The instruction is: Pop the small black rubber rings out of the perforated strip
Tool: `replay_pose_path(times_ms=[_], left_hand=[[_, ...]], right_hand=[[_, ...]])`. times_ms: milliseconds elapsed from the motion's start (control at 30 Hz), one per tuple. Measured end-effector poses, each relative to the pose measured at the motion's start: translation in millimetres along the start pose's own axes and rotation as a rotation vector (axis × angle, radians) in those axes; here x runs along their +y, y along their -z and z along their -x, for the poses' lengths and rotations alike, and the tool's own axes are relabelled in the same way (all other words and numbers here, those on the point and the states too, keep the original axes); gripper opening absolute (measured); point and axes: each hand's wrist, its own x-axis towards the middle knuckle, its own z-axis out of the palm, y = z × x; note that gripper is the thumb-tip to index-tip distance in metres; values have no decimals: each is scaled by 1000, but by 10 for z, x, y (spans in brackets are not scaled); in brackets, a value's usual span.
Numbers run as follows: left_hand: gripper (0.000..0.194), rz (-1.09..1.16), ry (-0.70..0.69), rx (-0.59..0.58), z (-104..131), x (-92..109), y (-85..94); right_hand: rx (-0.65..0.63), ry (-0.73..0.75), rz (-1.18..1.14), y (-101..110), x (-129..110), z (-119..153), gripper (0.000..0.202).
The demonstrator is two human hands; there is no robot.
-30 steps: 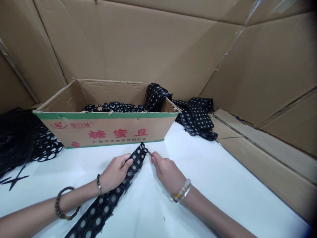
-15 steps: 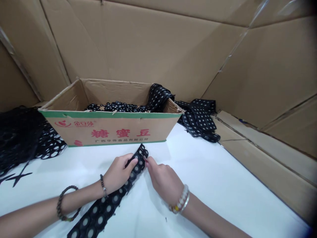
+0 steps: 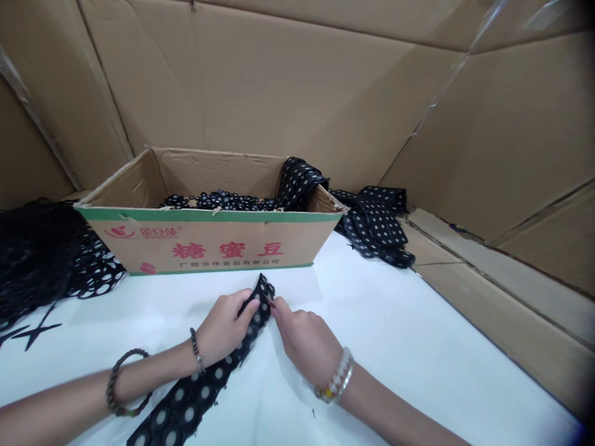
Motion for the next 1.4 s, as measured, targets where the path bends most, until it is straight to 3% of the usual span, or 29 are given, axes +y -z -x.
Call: replay_pose_path(times_ms=[200, 467, 833, 1167, 1300, 1400], left_hand=[[27, -88, -24, -6, 49, -6, -61], [29, -61, -46, -51, 13, -67, -21], [30, -52, -8, -54, -17, -65, 4], [28, -32, -23, -58, -30, -81, 5], [27, -5, -21, -52, -31, -70, 7], [29, 7, 9, -54, -34, -55, 12]], right_hand=[[-25, 15, 100, -20, -121, -28, 36], [53, 4, 91, -28, -107, -40, 32], [4, -92, -35, 0, 13, -23, 20], [65, -89, -102, -41, 77, -42, 20], [101, -34, -88, -24, 51, -53, 33], [107, -5, 4, -36, 17, -50, 71]])
